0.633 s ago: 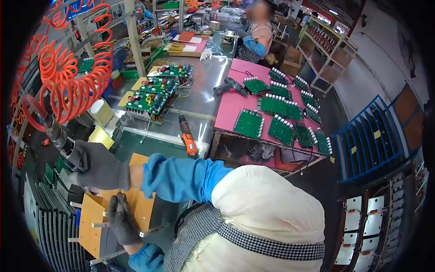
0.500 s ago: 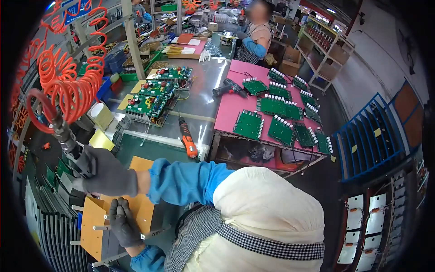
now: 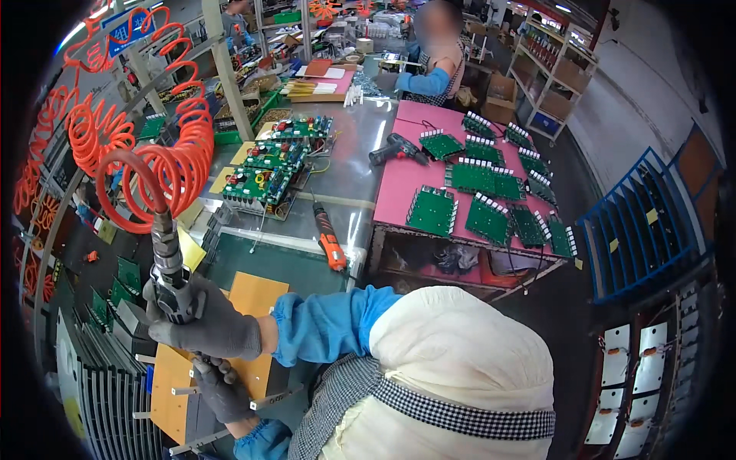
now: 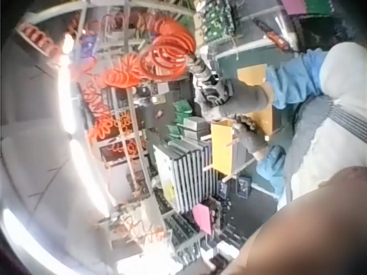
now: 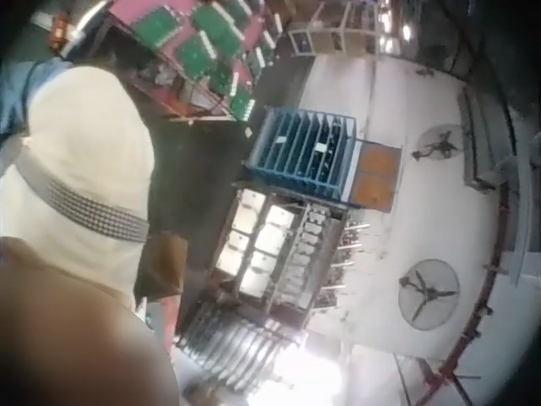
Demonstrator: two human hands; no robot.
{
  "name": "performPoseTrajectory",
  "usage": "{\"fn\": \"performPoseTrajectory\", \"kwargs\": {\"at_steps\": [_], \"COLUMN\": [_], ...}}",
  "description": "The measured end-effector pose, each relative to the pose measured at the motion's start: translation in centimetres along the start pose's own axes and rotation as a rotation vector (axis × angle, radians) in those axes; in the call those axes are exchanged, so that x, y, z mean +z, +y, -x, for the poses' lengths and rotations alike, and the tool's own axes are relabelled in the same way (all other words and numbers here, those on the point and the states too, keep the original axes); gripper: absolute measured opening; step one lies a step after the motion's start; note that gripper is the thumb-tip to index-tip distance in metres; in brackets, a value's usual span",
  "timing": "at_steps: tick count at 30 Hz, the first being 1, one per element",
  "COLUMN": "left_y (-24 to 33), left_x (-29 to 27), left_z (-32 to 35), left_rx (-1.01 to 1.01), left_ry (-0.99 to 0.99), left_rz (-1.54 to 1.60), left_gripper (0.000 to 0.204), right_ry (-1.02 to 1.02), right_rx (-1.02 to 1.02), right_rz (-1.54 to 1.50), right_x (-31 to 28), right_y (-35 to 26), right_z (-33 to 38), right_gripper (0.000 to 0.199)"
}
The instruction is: The recorder assembles a small electronic enclosure or chassis by attaching panels with an air-powered screwdriver and then inserting a circuit board.
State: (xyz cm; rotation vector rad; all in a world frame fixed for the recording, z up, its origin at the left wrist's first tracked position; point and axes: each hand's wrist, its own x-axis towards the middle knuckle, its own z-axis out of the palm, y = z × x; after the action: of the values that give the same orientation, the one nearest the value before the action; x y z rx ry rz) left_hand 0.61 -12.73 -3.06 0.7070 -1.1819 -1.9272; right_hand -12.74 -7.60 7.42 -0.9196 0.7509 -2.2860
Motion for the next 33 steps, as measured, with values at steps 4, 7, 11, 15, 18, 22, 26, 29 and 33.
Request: {"fn": "performPoseTrajectory", "kwargs": {"at_steps": [4,7,11,15,18,22,26,29,33], "left_y": [0.4,0.5,0.6,0.7,0.5,0.4,0.3,0.3,0.5], "left_x": [0.2,0.5,0.7,0.6,0.4,0.1,0.3,0.7,0.7], "left_z": [0.3,0.3,0.3,0.4,0.2,-0.2,-0.1,0.0,0.0], "left_rx": [0.01,-0.002,-0.024,-0.006,-0.011,-0.031,-0.032,-0.034,-0.062], "left_ry": [-0.014,0.025,0.053,0.047,0.043,0.031,0.101,0.152,0.164], "left_rz": [-0.135,-0.105,-0.132,-0.106,-0.058,0.036,0.03,0.04,0.026], "left_gripper": [0.04,0.046,0.048,0.048,0.048,0.047,0.048,0.05,0.051], "right_ry": [-0.022,-0.098,-0.079,-0.026,-0.049,-0.022,0.017,0.041,0.043], "right_rx": [-0.015,0.073,0.111,0.126,0.14,0.127,0.13,0.055,0.152], "right_rz": [0.024,0.039,0.061,0.028,-0.023,0.033,-0.107,-0.209,-0.188], "right_x": [-0.1,-0.7,-1.1,-1.0,-0.9,-1.1,-1.0,-0.9,-1.3], "right_y": [0.4,0.7,1.2,1.5,1.4,1.2,1.2,1.3,1.3], "right_z": [0.1,0.2,0.5,0.4,0.3,0.7,0.7,0.8,1.3], "right_gripper": [0.03,0.043,0.042,0.04,0.038,0.035,0.035,0.039,0.043]}}
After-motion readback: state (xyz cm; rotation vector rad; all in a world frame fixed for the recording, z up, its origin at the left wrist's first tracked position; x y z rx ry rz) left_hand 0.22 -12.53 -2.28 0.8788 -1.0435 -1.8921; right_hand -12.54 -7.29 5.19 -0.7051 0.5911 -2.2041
